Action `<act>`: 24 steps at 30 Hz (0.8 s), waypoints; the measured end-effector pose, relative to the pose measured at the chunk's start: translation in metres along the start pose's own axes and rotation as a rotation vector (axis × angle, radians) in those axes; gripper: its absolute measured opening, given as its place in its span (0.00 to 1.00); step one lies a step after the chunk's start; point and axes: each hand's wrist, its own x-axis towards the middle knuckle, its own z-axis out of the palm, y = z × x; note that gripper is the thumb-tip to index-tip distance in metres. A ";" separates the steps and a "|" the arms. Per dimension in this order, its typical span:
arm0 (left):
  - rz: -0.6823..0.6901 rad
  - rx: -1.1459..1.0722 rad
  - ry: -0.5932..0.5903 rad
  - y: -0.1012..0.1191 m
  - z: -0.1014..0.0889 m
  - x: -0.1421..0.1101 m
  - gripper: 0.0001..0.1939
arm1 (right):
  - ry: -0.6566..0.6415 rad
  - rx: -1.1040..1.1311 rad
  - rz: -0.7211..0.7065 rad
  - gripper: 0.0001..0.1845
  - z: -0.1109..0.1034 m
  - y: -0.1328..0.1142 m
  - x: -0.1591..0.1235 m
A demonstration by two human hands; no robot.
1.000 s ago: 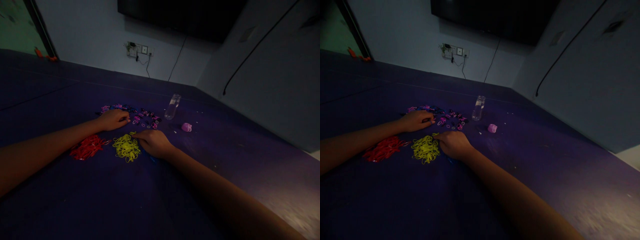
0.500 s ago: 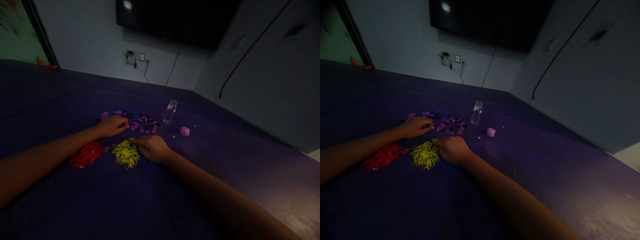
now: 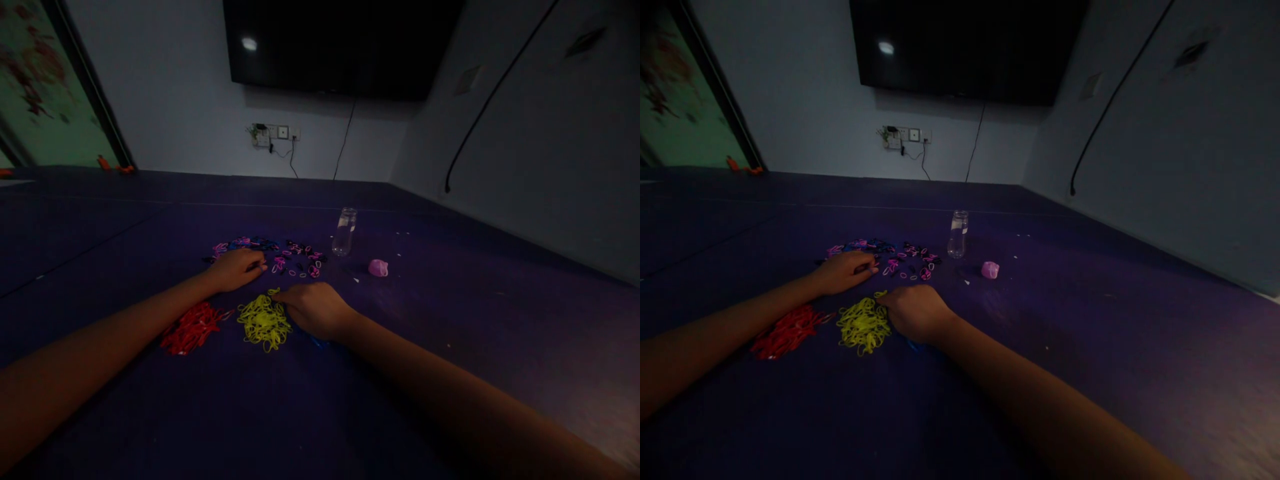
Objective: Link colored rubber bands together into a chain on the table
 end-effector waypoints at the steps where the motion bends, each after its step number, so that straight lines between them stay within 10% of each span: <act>1: -0.002 0.000 -0.003 0.000 0.000 0.000 0.12 | 0.003 0.007 -0.002 0.20 0.000 0.000 0.000; 24: -0.063 0.092 -0.118 0.009 -0.010 0.003 0.24 | 0.048 0.035 0.132 0.19 0.003 0.007 0.002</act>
